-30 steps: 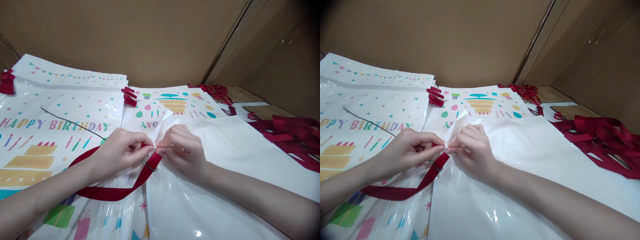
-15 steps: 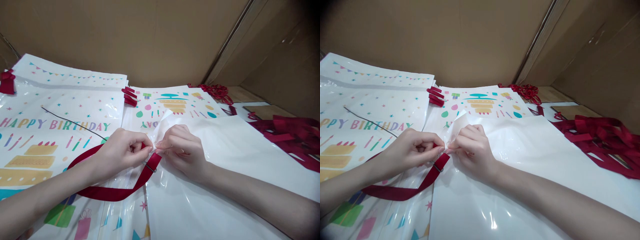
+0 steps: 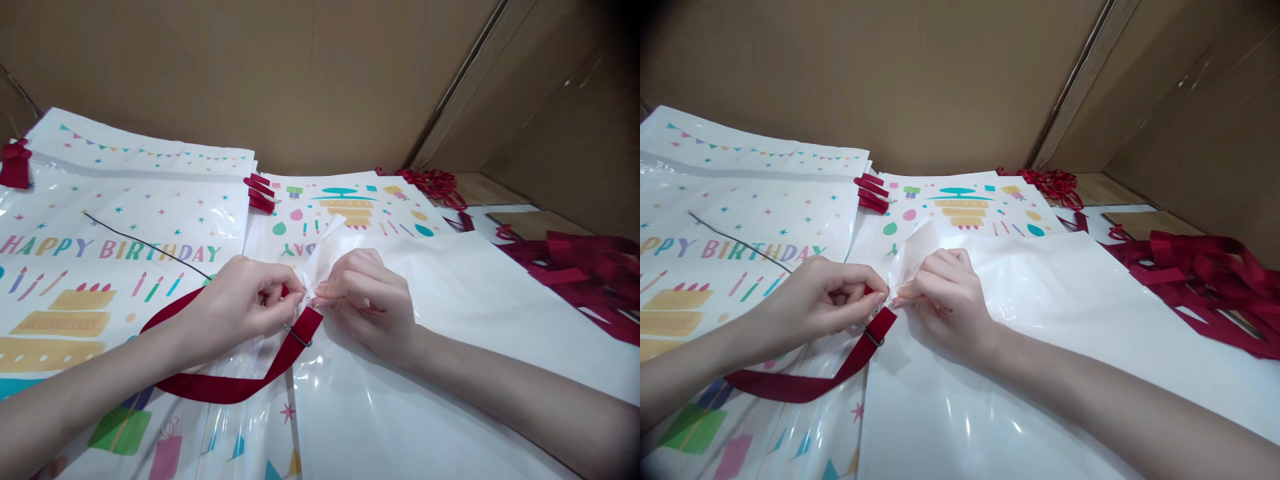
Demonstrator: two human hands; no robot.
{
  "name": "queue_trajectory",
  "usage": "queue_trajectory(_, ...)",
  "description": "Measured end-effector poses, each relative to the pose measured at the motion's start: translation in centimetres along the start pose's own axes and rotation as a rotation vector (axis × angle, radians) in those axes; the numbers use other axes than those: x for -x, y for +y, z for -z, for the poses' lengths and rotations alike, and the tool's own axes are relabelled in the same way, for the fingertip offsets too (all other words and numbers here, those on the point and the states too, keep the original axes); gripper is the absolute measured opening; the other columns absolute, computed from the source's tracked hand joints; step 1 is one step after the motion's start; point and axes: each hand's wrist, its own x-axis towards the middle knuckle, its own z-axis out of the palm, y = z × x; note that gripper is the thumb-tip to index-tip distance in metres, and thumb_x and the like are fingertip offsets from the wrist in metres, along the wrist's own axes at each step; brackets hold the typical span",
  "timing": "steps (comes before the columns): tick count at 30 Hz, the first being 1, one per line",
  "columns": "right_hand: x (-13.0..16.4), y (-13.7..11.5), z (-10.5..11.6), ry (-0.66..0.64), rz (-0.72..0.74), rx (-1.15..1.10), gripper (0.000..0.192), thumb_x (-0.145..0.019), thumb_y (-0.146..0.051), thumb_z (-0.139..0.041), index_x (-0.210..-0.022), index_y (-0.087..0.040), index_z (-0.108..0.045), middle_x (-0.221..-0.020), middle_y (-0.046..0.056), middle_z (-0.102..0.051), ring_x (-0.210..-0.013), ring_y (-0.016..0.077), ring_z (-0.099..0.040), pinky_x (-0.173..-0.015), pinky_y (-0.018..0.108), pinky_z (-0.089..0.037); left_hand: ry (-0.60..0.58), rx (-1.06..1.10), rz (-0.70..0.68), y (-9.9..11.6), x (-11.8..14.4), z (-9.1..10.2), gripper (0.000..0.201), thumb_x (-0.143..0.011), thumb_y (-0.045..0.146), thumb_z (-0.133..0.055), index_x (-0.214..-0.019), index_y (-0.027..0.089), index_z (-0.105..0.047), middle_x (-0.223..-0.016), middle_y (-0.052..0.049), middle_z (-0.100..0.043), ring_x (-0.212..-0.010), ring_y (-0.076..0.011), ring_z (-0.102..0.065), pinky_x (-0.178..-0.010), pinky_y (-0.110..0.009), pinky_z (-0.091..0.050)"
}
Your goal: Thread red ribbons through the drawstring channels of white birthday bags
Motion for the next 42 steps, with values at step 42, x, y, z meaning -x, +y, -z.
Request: queue_trajectory(42,0.1,0.4,-0.1,-0.05,-0.046,-0.021,0.022,-0.085,-0.029,-0.062,-0.066,-0.018,-0.058,-0.062,0.0,-0.058,-0.062,0.0126,-0.052,-0.067,0.032,-0.033,-0.101,-0.33,-0.139,-0.2,-0.6,1.7,0.028,-0.089,0.023,-0.047,-0.065,0.017,-0.059,-0.058,0.003,-0.056,-0.052,-0.0085,-0.046,-0.051,-0.022,-0.032)
